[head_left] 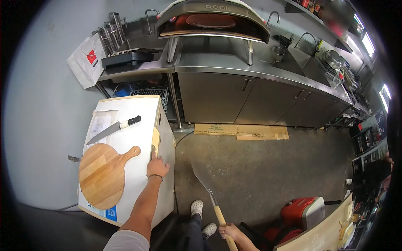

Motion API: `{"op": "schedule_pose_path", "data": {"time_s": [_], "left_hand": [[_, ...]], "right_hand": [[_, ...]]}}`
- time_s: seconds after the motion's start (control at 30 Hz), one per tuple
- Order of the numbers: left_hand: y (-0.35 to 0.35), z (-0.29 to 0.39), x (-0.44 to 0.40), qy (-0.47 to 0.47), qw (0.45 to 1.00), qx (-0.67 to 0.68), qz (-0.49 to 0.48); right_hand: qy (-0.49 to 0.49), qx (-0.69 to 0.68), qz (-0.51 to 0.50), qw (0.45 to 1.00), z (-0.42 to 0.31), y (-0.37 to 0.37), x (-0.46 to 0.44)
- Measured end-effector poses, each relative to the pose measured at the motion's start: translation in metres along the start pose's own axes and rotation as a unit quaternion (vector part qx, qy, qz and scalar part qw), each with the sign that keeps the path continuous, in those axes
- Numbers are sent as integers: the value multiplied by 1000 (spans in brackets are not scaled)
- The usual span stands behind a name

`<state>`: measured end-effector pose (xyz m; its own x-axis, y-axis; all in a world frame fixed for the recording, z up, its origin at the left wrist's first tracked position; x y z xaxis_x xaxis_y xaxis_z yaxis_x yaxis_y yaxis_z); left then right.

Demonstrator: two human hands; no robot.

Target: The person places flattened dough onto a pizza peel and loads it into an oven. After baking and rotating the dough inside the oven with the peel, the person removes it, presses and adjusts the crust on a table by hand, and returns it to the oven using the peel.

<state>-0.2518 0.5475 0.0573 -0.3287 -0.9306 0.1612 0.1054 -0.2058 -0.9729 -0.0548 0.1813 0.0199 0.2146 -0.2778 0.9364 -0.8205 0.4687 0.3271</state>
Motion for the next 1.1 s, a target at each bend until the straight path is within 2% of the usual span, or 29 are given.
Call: {"op": "schedule_pose_path", "data": {"time_s": [0.17, 0.23, 0.43, 1.1], "left_hand": [[-2, 2, 2, 0, 1000, 0, 8], [-3, 2, 2, -1, 1000, 1, 9], [1, 0, 0, -4, 1000, 0, 3], [4, -1, 0, 7, 1000, 2, 29]], "right_hand": [[-6, 29, 21, 999, -3, 1, -1], [-28, 81, 31, 996, -5, 0, -3], [-11, 26, 43, 999, -12, 1, -6], [21, 13, 17, 1000, 3, -3, -15]]}}
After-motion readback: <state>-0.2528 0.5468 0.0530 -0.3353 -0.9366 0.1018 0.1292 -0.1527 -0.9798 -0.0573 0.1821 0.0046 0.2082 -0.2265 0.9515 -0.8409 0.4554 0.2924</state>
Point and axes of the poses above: each hand's wrist, its own x-axis away from the middle knuckle, its own y-axis out of the palm, z = x × y, the point moved 1 cm from there along -x, towards the middle knuckle, and after that the axes turned 8 degrees about y, right-handed, at the moved point
